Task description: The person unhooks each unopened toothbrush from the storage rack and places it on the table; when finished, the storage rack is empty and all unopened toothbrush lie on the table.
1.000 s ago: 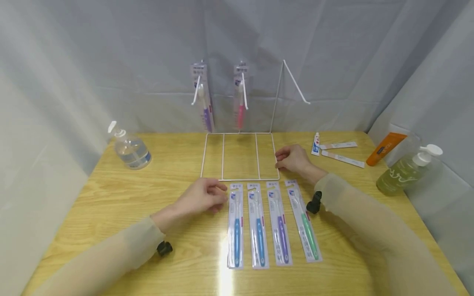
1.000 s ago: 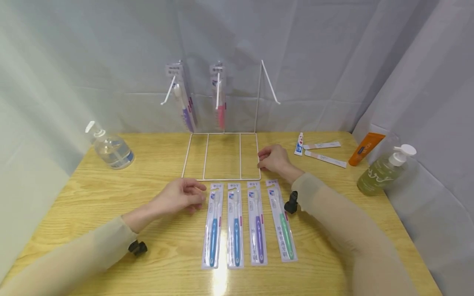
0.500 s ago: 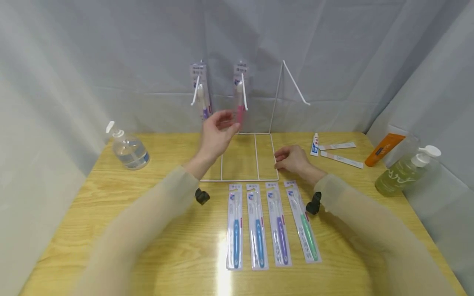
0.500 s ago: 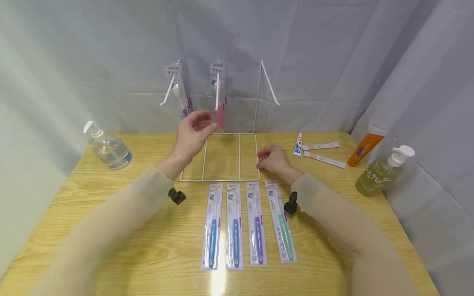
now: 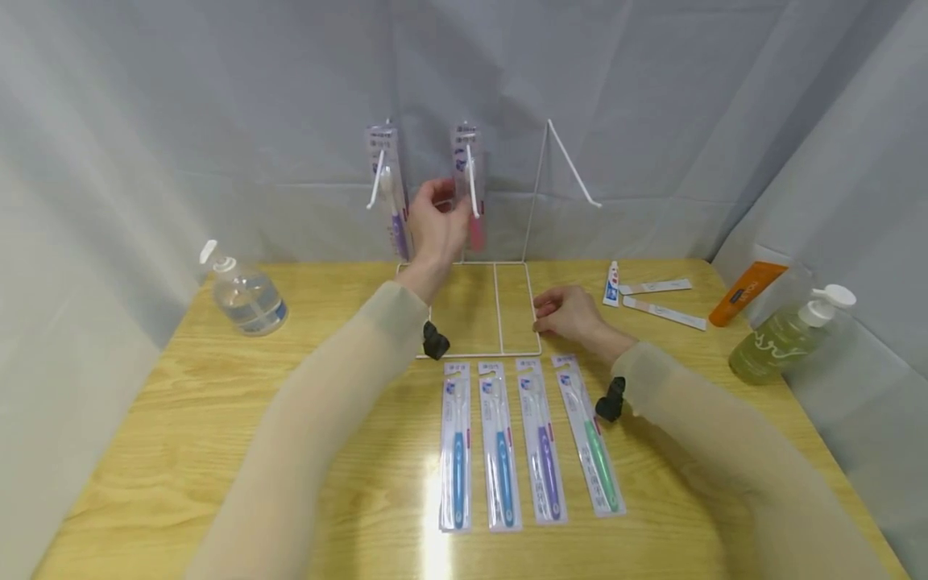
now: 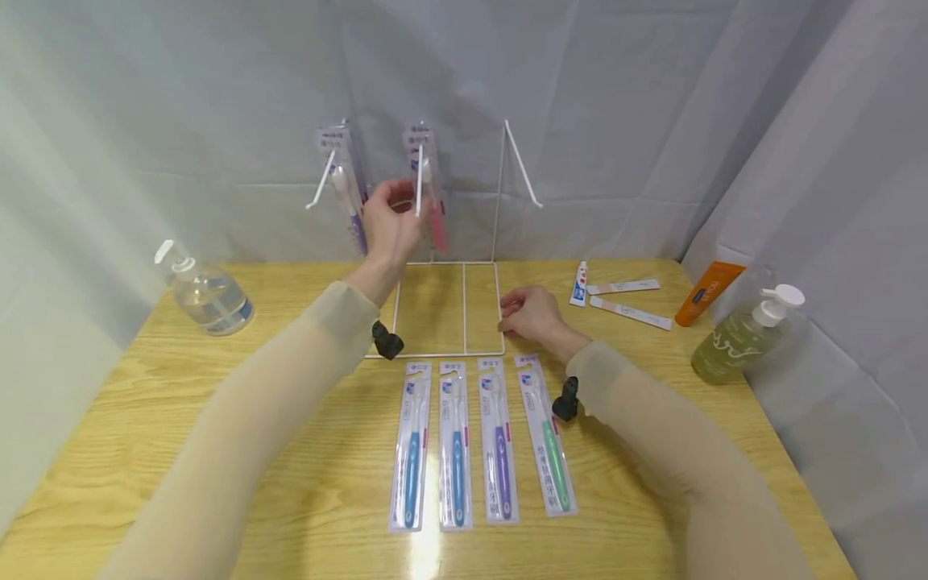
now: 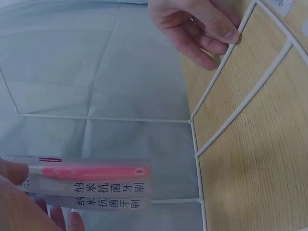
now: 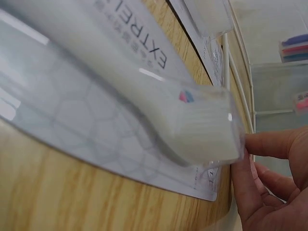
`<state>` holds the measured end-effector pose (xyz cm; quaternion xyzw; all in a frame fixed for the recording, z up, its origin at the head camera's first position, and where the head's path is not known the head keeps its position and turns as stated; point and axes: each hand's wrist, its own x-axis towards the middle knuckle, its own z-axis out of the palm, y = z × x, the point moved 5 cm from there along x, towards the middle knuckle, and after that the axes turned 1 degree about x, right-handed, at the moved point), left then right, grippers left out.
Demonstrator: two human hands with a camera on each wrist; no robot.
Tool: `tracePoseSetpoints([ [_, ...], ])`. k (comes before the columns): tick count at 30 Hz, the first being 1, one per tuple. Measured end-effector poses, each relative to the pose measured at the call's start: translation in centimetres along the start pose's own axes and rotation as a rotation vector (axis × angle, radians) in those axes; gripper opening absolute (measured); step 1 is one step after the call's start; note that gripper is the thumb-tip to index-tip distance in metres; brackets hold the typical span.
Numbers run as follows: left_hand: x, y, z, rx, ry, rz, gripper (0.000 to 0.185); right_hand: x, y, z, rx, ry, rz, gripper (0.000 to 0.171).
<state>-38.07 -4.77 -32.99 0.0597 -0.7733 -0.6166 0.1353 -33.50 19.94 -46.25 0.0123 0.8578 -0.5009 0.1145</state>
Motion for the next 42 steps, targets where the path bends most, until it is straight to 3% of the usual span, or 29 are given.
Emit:
tracePoseSetpoints([
  [7, -0.8, 0.7, -0.7, 0.019, 0.033, 0.088, 0.026, 0.3, 0.2, -0.1, 0.001, 0.003, 0.005, 0.047],
  [10, -1.0, 0.8, -0.6, 0.002, 0.012, 0.112, 0.024, 0.3, 0.2, -0.2, -0.013, 0.004, 0.006, 0.046],
  [18, -1.7, 2.1, 0.3, -0.038, -0.196, 0.156, 0.028, 0.5, 0.2, -0.4, -0.044, 0.01, 0.005, 0.043],
  [27, -3.9, 3.1, 0.6, -0.071, -0.423, 0.115, 0.026, 1.0, 0.2, -0.8, -0.049, -0.031, 0.003, 0.044],
  [34, -6.4, 0.8, -1.3, -0.053, -0.525, 0.022, 0.028, 1.5, 0.1, -0.8, -0.037, -0.061, -0.024, 0.047],
  [42, -9.1, -3.3, -5.6, -0.021, -0.626, -0.092, 0.039, 1.3, 0.2, -0.8, -0.034, -0.063, -0.045, 0.047],
])
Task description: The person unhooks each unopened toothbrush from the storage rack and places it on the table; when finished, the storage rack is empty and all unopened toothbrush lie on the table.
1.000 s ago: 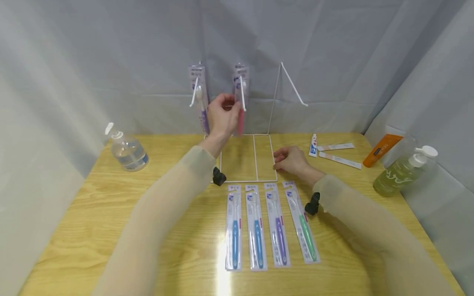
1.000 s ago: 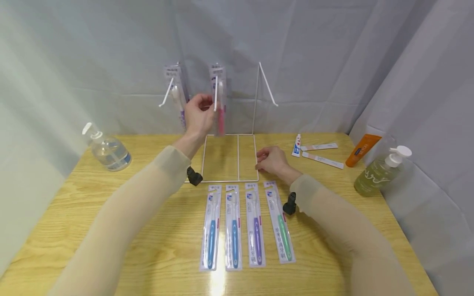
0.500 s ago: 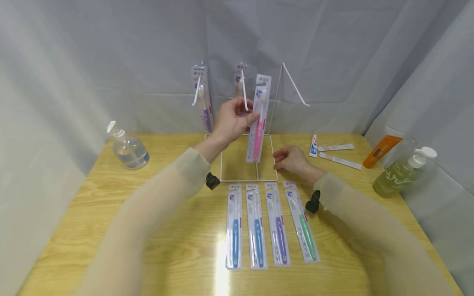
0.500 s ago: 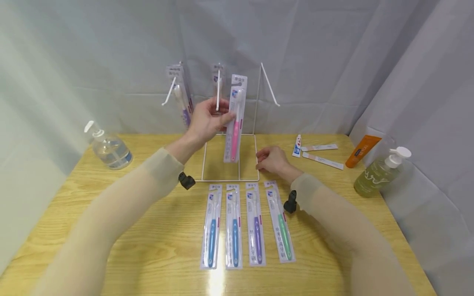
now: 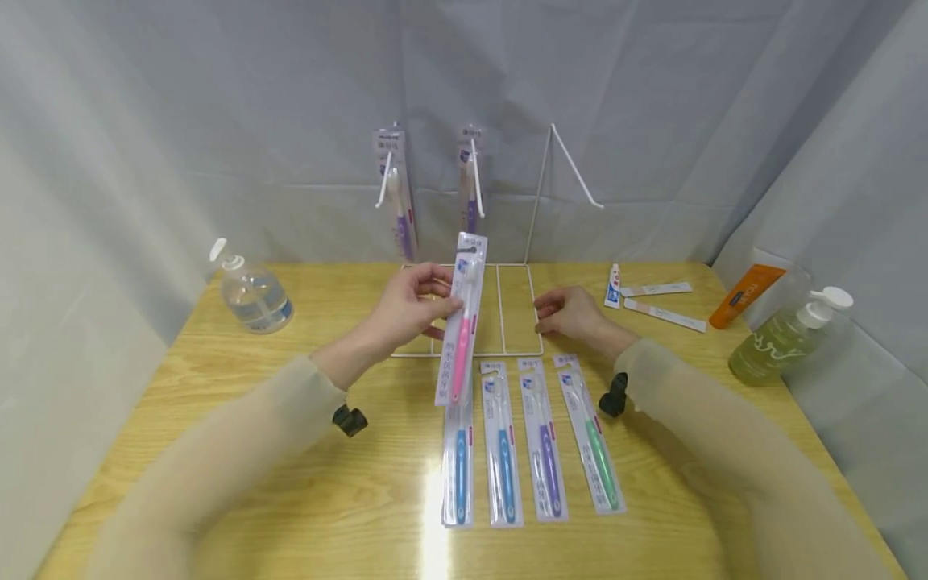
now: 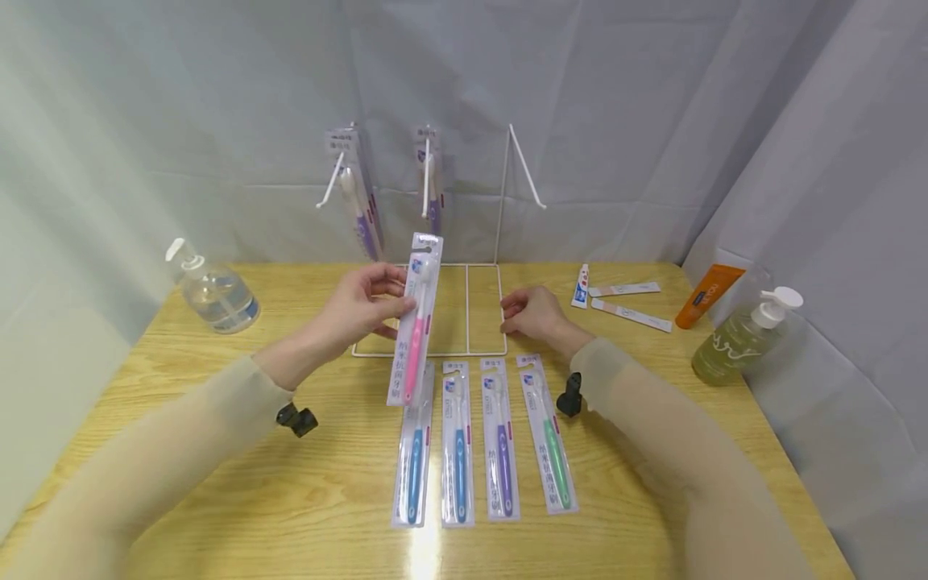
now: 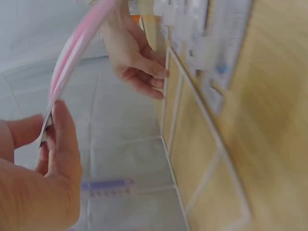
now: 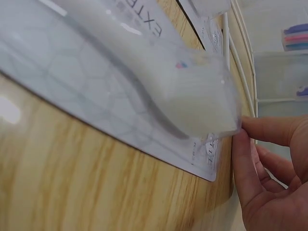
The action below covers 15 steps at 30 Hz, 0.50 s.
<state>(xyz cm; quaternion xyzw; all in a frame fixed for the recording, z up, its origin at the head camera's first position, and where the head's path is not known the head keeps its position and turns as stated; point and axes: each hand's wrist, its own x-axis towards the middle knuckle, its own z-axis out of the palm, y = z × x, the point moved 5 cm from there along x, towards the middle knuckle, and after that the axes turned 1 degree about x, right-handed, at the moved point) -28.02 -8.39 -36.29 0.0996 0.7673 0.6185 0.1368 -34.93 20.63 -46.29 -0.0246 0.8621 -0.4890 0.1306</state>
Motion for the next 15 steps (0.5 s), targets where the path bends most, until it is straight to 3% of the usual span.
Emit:
tracePoseSetpoints([
  [7, -3.3, -3.9, -1.8, -0.014, -0.087, -0.088, 0.043, -0.2, -0.1, -0.1, 0.015, 0.003, -0.006, 0.047],
  [15, -5.8, -7.3, -1.8, -0.055, -0.126, -0.168, 0.044, -0.2, 0.0, 0.0, 0.033, -0.001, -0.011, 0.047],
])
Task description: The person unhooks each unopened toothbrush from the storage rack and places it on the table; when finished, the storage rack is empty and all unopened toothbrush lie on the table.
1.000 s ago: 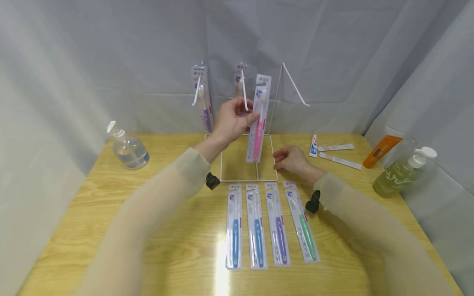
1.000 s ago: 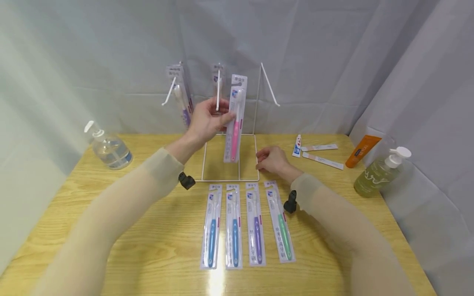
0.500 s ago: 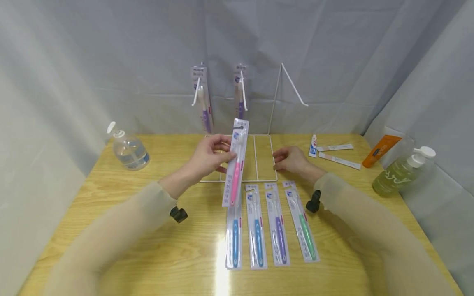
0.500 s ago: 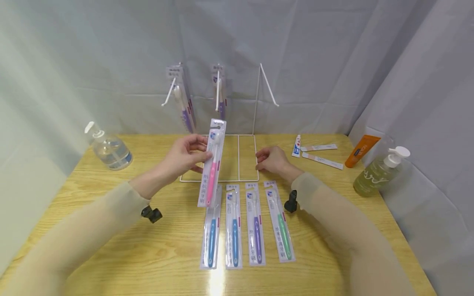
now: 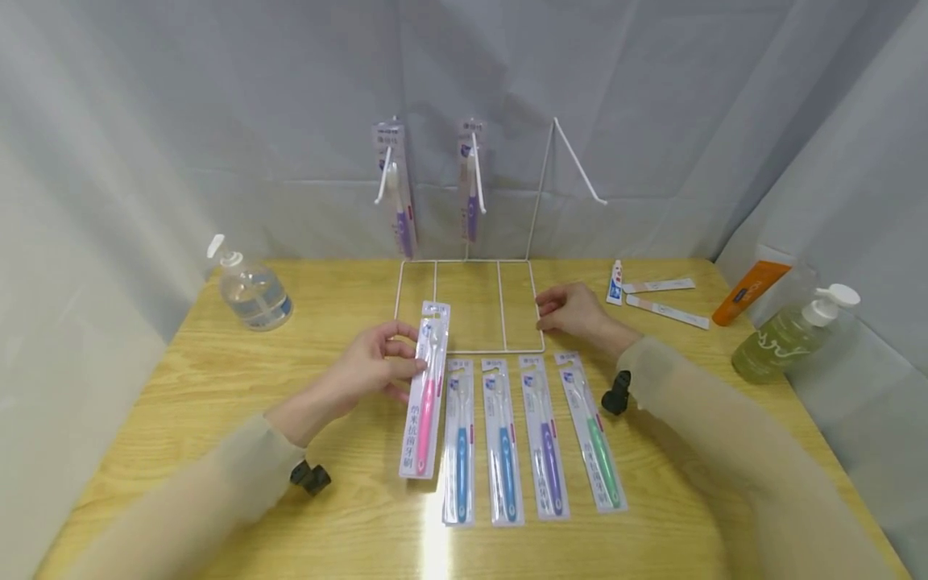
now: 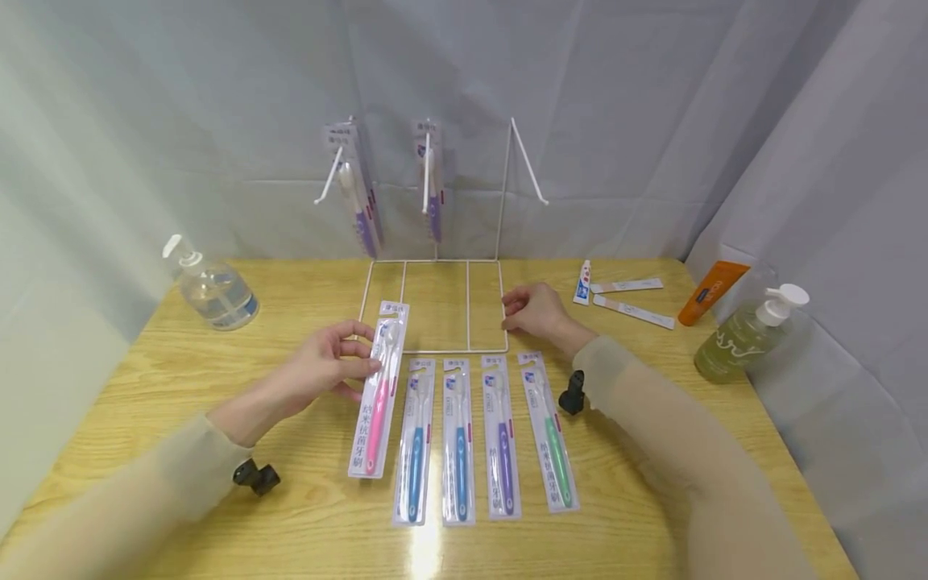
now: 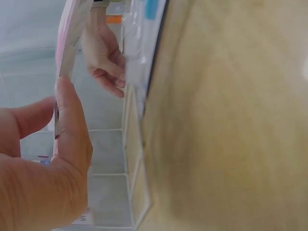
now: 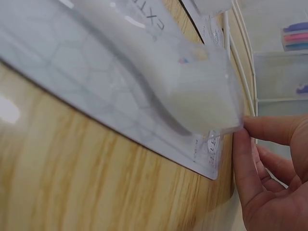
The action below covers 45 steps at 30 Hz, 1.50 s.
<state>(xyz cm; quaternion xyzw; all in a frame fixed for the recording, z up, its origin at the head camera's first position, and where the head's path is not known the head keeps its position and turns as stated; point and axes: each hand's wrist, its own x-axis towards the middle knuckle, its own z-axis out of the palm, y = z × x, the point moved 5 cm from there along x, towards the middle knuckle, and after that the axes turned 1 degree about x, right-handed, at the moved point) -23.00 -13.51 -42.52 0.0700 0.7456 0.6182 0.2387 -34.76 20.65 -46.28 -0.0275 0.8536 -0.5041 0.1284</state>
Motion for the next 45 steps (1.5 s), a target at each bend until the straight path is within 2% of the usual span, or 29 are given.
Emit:
tracePoseSetpoints([
  [6, -0.6, -2.3, 0.6, -0.038, -0.041, -0.065, 0.047, 0.0, 0.0, 0.1, -0.003, -0.007, 0.001, 0.047],
  [11, -1.1, -3.5, 1.0, -0.014, -0.046, -0.118, 0.051, -0.1, -0.1, 0.0, -0.012, -0.002, 0.0, 0.047],
  [18, -1.4, -4.3, 1.2, 0.011, -0.041, -0.149, 0.05, -0.1, 0.0, -0.1, -0.007, -0.004, 0.004, 0.047],
  [23, -1.4, -4.8, 1.2, 0.012, 0.005, -0.198, 0.048, 0.1, 0.1, -0.1, -0.014, 0.003, 0.005, 0.046],
  [31, -1.9, -5.1, 1.3, 0.045, 0.05, -0.224, 0.051, 0.0, 0.3, -0.1, -0.011, 0.0, 0.023, 0.046],
  [35, -2.2, -5.2, 1.2, 0.116, 0.057, -0.231, 0.047, 0.0, 0.3, 0.0, -0.003, -0.001, 0.029, 0.047],
  [40, -2.4, -4.6, 0.2, 0.28, 0.067, -0.239, 0.027, 0.0, 0.3, 0.0, -0.004, 0.003, 0.021, 0.047],
  [42, -2.2, -4.0, -0.5, 0.36, 0.075, -0.209, 0.025, 0.1, 0.3, 0.0, -0.003, 0.002, 0.018, 0.047],
  [45, -1.5, -2.4, -1.9, 0.437, 0.123, -0.121, 0.028, 0.1, 0.2, -0.1, 0.005, 0.0, 0.016, 0.048],
])
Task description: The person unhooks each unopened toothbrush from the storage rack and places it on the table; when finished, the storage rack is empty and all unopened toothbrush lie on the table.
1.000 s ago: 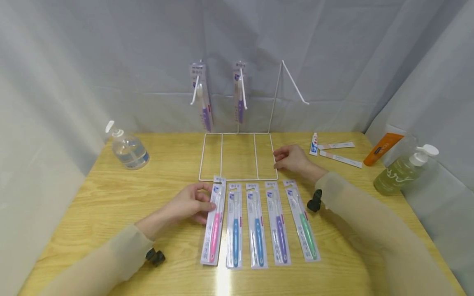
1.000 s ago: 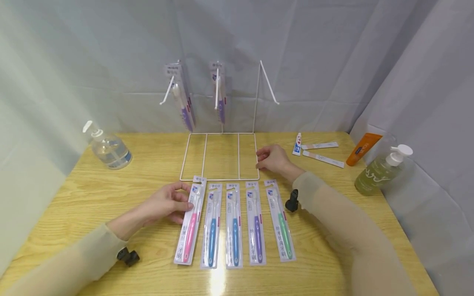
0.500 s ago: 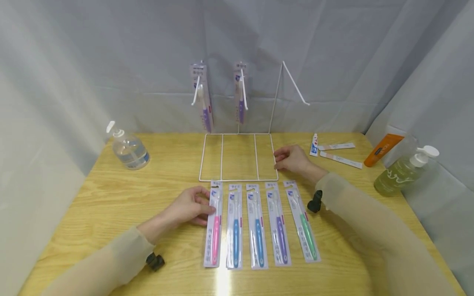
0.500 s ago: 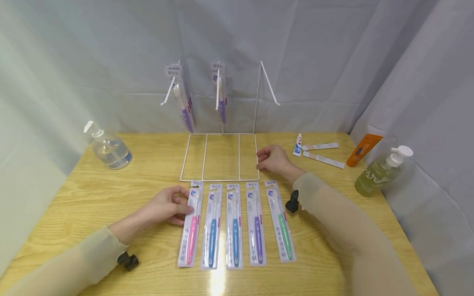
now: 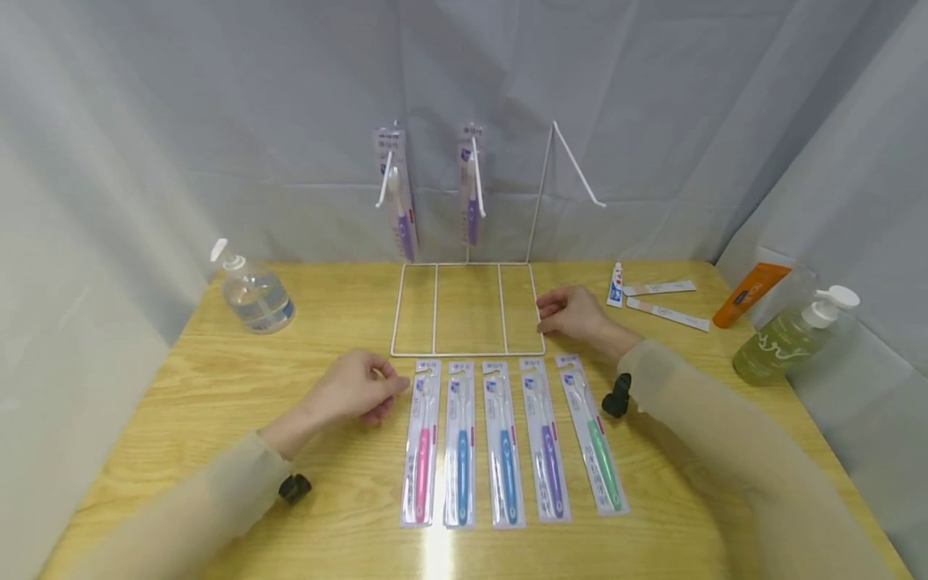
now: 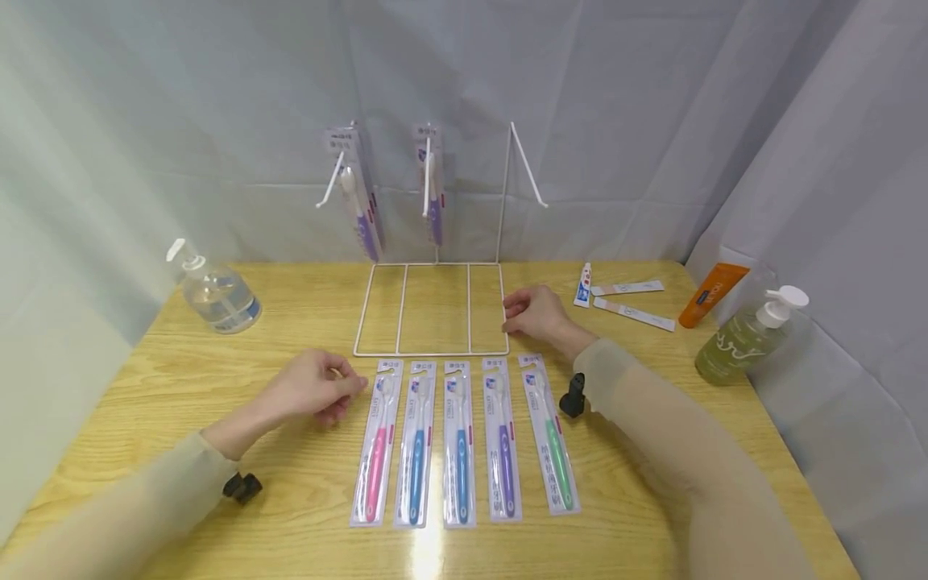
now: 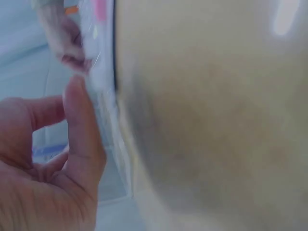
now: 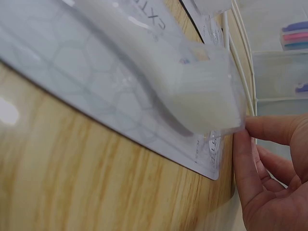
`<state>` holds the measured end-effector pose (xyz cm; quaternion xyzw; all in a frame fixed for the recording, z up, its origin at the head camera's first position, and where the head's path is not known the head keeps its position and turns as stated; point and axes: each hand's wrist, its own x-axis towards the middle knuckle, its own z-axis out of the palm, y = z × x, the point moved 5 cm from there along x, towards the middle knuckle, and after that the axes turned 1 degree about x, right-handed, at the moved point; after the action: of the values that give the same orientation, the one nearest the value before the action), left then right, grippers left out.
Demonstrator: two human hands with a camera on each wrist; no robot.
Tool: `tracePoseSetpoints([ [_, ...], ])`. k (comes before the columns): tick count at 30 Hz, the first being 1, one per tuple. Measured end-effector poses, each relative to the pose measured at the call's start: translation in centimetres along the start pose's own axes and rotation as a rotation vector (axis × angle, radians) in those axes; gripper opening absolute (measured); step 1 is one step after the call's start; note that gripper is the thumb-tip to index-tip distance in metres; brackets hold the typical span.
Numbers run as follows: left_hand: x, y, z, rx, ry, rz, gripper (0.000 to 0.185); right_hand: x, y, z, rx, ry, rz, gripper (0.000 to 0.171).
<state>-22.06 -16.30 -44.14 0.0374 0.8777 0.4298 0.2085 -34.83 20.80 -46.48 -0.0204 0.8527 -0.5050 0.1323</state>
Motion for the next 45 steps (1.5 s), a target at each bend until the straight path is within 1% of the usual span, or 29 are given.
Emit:
tracePoseSetpoints([
  [2, 0.7, 1.0, -1.5, -0.004, 0.067, 0.048, 0.027, 0.0, 0.0, 0.0, 0.004, -0.001, 0.001, 0.048],
  [4, 1.6, 2.3, -2.8, -0.054, 0.129, 0.103, 0.027, 0.0, 0.0, 0.0, 0.004, -0.002, 0.003, 0.048],
  [5, 2.1, 3.1, -3.3, -0.085, 0.153, 0.124, 0.028, 0.0, -0.1, 0.0, 0.004, -0.004, 0.001, 0.048],
  [7, 3.2, 4.7, -4.0, -0.115, 0.201, 0.177, 0.03, -0.1, -0.1, -0.1, 0.0, -0.003, -0.001, 0.048],
  [10, 5.4, 7.4, -4.3, -0.134, 0.268, 0.264, 0.034, -0.1, 0.0, -0.1, -0.006, 0.0, -0.006, 0.049],
  [13, 7.7, 10.2, -3.6, -0.117, 0.335, 0.33, 0.041, -0.1, 0.0, -0.1, -0.009, 0.003, -0.013, 0.048],
  [17, 11.1, 13.6, -2.5, -0.098, 0.409, 0.357, 0.056, 0.1, 0.1, 0.2, -0.001, -0.001, -0.022, 0.048],
  [18, 12.3, 14.1, -2.4, -0.102, 0.435, 0.363, 0.059, 0.2, 0.2, 0.3, 0.0, -0.002, -0.024, 0.048],
  [20, 14.7, 14.9, -2.4, -0.125, 0.485, 0.353, 0.069, 0.3, 0.3, 0.4, 0.006, -0.007, -0.025, 0.048],
  [21, 15.8, 15.2, -2.6, -0.147, 0.509, 0.346, 0.073, 0.3, 0.3, 0.4, 0.005, -0.01, -0.027, 0.049],
  [23, 17.0, 15.9, -2.8, -0.237, 0.532, 0.33, 0.076, 0.4, 0.3, 0.4, 0.008, -0.01, -0.027, 0.049],
  [24, 17.3, 16.3, -2.9, -0.293, 0.539, 0.322, 0.076, 0.4, 0.3, 0.4, 0.005, -0.008, -0.028, 0.049],
  [27, 16.7, 17.8, -3.0, -0.469, 0.548, 0.3, 0.065, 0.3, 0.3, 0.2, 0.0, -0.006, -0.029, 0.049],
  [28, 16.3, 18.2, -3.0, -0.509, 0.555, 0.302, 0.06, 0.2, 0.3, 0.1, -0.003, -0.004, -0.029, 0.049],
  [30, 16.3, 18.4, -3.0, -0.544, 0.575, 0.309, 0.052, 0.1, 0.3, 0.0, -0.006, -0.001, -0.027, 0.048],
  [32, 16.2, 18.3, -3.2, -0.537, 0.595, 0.312, 0.044, 0.0, 0.2, 0.0, -0.005, -0.001, -0.029, 0.048],
  [35, 16.3, 18.0, -3.4, -0.496, 0.607, 0.313, 0.035, 0.0, 0.1, 0.0, -0.011, -0.001, -0.03, 0.047],
  [39, 16.4, 18.0, -3.5, -0.452, 0.618, 0.32, 0.029, 0.1, 0.2, 0.0, -0.019, -0.006, -0.034, 0.047],
  [45, 16.1, 18.5, -3.1, -0.423, 0.586, 0.346, 0.026, 0.3, 0.2, 0.0, -0.011, -0.011, -0.03, 0.046],
])
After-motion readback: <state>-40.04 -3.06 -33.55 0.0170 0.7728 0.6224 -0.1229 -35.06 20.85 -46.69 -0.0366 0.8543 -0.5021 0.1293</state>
